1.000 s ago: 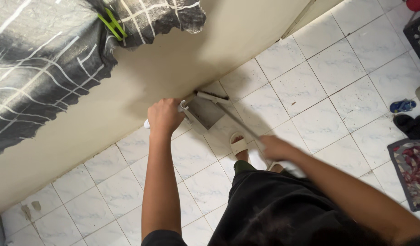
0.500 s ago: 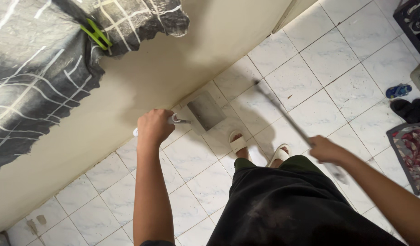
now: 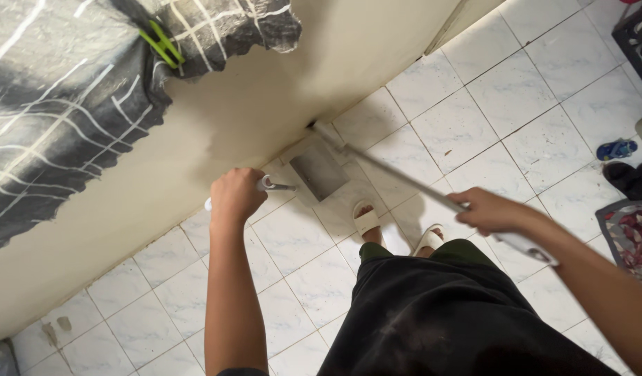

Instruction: The person sweeps a tiled floor using a broom and dustpan. They gather debris into the dustpan, move to different areas of the room, and continue sweeping along the walls and corners.

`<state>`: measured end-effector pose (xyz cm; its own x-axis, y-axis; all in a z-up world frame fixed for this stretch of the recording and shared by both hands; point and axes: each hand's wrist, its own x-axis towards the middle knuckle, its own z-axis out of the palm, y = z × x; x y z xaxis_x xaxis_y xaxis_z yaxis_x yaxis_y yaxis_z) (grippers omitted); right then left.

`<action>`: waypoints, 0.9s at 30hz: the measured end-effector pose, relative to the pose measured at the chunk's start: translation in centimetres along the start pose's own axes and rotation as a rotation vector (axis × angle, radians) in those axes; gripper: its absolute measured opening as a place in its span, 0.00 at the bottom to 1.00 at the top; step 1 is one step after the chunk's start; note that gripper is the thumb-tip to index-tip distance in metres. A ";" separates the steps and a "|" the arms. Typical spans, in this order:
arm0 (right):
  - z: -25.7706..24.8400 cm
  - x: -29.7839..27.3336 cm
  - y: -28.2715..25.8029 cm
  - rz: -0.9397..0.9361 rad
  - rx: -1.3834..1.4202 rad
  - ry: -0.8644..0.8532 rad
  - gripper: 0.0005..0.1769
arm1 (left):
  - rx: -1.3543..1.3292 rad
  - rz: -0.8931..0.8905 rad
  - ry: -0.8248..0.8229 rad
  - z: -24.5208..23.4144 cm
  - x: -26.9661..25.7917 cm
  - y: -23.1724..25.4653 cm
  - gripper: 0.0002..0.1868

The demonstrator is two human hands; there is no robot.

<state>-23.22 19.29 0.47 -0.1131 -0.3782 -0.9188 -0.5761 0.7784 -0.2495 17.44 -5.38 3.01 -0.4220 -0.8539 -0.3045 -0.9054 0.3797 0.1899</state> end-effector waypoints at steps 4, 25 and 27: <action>-1.3 3.5 1.7 -0.046 -0.269 0.081 0.26 | 0.008 0.034 0.028 0.2 -1.1 -1.1 0.13; 3.9 -5.3 9.4 0.157 0.337 0.095 0.34 | 0.027 0.206 0.097 0.9 -0.4 3.7 0.11; 5.0 -6.4 12.2 0.257 0.344 0.146 0.34 | 0.051 0.230 0.072 0.4 -0.1 5.7 0.09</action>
<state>-25.49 33.69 1.83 -0.3445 -0.1982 -0.9176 -0.2147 0.9682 -0.1285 12.35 -2.97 3.70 -0.6142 -0.7656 -0.1912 -0.7881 0.5826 0.1988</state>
